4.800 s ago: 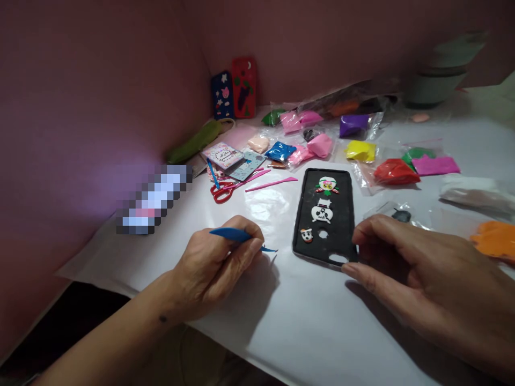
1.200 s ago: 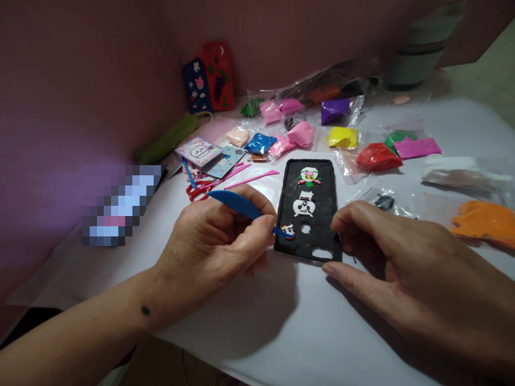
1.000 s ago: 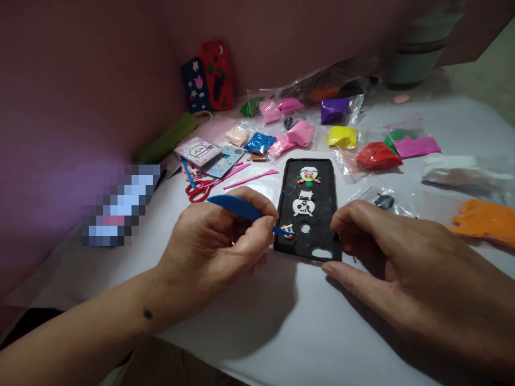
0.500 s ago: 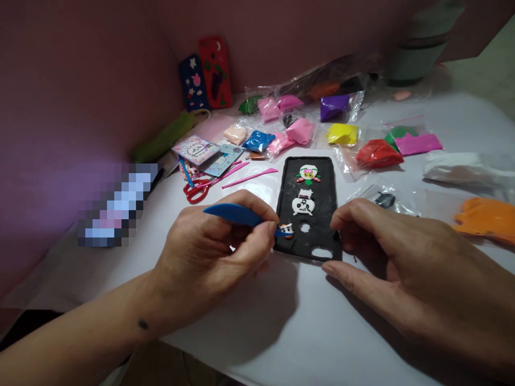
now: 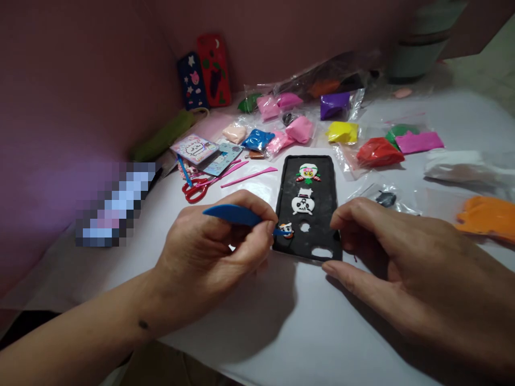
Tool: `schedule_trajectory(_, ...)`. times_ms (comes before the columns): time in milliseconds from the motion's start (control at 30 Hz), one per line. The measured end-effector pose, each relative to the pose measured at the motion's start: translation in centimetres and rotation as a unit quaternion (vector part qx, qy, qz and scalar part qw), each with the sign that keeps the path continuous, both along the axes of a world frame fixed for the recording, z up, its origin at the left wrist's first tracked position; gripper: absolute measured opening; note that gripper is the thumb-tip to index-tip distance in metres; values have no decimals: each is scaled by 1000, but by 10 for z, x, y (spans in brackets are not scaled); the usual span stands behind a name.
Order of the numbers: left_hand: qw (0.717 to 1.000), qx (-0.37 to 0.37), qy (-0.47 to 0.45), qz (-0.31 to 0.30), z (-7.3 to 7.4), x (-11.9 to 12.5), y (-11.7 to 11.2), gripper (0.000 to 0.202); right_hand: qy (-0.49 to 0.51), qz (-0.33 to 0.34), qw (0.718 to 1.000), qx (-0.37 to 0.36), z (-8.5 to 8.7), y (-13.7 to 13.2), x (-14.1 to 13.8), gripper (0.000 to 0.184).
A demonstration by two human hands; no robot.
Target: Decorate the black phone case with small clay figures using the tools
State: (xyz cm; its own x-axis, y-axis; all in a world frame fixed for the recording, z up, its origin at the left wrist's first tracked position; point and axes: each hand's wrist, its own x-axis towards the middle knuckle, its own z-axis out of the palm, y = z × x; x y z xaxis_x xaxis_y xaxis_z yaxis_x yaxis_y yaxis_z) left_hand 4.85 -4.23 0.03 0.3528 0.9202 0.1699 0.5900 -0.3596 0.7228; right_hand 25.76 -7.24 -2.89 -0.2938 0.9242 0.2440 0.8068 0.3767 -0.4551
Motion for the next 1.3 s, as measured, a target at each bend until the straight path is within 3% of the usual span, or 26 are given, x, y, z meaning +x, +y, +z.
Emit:
schedule_trajectory(400,996,56,67,-3,0,0,-1,13,-23,-3,1000,13,0,3,-2,21)
schedule_trajectory(467,995,61,78,-5,0,-1,-1,12,-9,-4,1000,26,0,3,-2,18)
schedule_trajectory(500,995,63,80,-6,0,-2,-1,12,20,8,998,66,1,3,-2,19)
schedule_trajectory(667,995,59,83,-13,1,-2,-1,12,-51,-10,999,-11,3,1,-2,20)
schedule_trajectory(767,994,66,88,-18,1,-3,-2,14,3,13,998,65,-1,1,-1,25)
schedule_trajectory(833,993,70,87,-23,1,-4,-2,14,-29,-1,999,24,-3,1,0,20)
schedule_trajectory(900,993,76,85,-28,0,-4,-2,14,-12,5,999,49,-2,0,-1,22)
schedule_trajectory(1033,991,93,91,-23,-1,-4,-1,12,-46,-4,999,-27,5,-1,-2,20)
schedule_trajectory(1167,991,104,86,-21,0,-3,-2,12,-42,2,999,-18,4,0,0,21)
schedule_trajectory(1300,992,102,68,18,3,-1,-6,13,-27,6,1000,-11,0,0,1,20)
